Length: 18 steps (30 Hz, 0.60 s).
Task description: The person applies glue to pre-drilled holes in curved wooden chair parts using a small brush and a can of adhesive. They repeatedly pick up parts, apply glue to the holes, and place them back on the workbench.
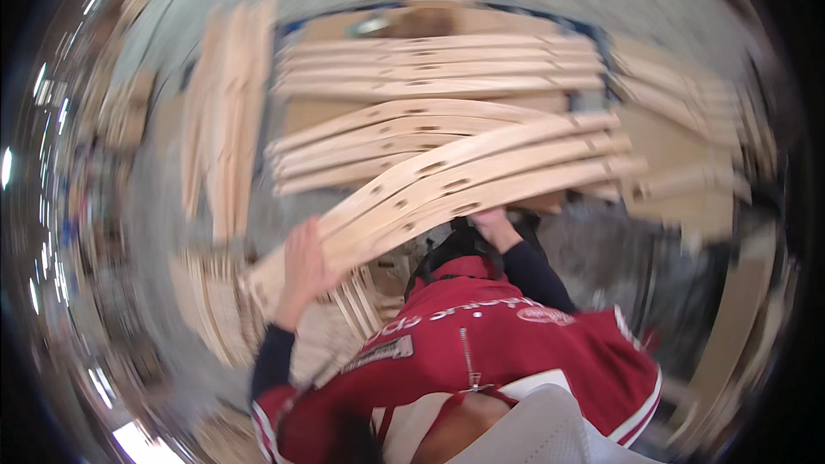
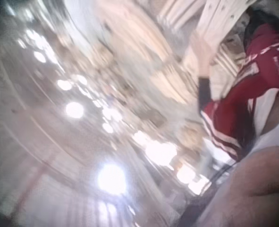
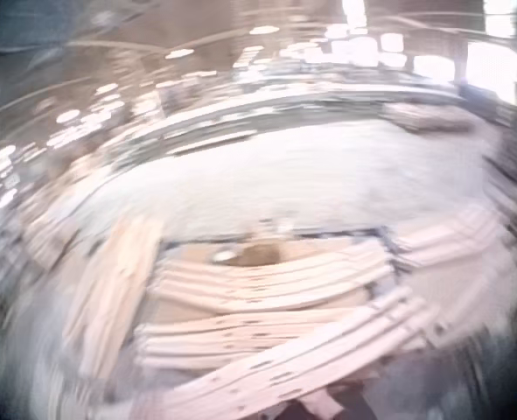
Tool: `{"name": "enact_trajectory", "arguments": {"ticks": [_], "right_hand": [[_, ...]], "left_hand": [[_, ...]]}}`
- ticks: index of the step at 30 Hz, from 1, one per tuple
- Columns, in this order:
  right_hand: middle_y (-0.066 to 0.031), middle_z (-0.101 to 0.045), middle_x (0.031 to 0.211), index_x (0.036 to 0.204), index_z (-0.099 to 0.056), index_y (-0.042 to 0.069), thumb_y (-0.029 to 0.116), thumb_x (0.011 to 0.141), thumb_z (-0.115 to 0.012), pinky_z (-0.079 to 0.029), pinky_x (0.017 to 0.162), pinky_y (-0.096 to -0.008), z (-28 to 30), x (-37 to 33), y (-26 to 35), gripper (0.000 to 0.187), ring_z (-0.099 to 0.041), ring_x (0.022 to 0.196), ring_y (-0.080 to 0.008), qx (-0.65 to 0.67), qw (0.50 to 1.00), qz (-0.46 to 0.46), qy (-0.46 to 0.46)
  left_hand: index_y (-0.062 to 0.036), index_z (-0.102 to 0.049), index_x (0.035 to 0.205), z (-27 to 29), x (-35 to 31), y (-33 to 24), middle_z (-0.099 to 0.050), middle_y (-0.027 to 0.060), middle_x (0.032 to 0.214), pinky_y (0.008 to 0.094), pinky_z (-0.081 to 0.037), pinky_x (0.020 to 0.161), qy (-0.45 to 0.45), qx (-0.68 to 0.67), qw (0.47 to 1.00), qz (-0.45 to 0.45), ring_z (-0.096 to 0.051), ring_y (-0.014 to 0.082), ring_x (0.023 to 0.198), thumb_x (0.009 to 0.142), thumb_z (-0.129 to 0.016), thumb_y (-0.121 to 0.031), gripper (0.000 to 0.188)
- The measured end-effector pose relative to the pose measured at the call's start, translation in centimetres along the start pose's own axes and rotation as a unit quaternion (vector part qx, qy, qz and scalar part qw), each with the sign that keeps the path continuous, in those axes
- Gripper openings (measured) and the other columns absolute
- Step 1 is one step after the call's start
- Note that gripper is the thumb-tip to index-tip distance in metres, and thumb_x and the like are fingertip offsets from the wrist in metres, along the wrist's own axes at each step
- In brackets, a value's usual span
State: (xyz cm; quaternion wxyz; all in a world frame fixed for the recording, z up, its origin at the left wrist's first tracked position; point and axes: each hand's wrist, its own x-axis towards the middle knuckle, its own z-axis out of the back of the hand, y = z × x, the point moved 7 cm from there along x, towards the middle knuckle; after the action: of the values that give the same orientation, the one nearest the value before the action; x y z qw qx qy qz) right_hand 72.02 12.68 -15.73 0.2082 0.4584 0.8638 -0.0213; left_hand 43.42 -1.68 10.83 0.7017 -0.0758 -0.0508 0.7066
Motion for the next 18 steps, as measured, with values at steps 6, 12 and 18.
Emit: {"name": "enact_trajectory", "arguments": {"ticks": [6, 12, 18], "right_hand": [[-0.0079, -0.054, 0.141, 0.138, -0.052, 0.012, 0.042, 0.101, -0.04, -0.036, 0.111, -0.0493, -1.4, -2.5, 3.2, 0.05, -0.052, 0.126, -0.0287, -0.13, 0.97, 0.16, 0.125], [-0.0097, -0.061, 0.133, 0.134, -0.057, 0.011, 0.049, 0.097, -0.047, -0.04, 0.107, -0.0517, 0.9, -6.9, 11.6, 0.055, -0.058, 0.12, -0.0304, 0.227, 0.96, 0.117, 0.119], [-0.0121, -0.061, 0.133, 0.131, -0.06, 0.01, 0.054, 0.089, -0.056, -0.04, 0.108, -0.0562, 3.8, -15.3, 23.0, 0.061, -0.058, 0.121, -0.0336, 0.239, 0.939, 0.249, 0.017]], "left_hand": [[0.0031, -0.031, 0.139, -3.6, -0.6, -2.7, -0.048, 0.0256, 0.125, 0.0523, -0.036, 0.099, 0.019, -0.01, 1.0, 0.008, -0.044, 0.0448, 0.117, 0.05, -0.086, -0.024, 0.108], [0.0018, -0.033, 0.136, -5.5, 5.2, -10.7, -0.046, 0.0247, 0.124, 0.0507, -0.036, 0.1, 0.066, -0.042, 0.996, -0.046, -0.044, 0.0437, 0.116, 0.047, -0.087, -0.025, 0.107], [0.0042, -0.032, 0.135, -8.8, 10.0, -22.6, -0.047, 0.0237, 0.122, 0.0497, -0.036, 0.099, 0.11, -0.008, 0.987, -0.118, -0.046, 0.0425, 0.114, 0.048, -0.088, -0.029, 0.109]]}}
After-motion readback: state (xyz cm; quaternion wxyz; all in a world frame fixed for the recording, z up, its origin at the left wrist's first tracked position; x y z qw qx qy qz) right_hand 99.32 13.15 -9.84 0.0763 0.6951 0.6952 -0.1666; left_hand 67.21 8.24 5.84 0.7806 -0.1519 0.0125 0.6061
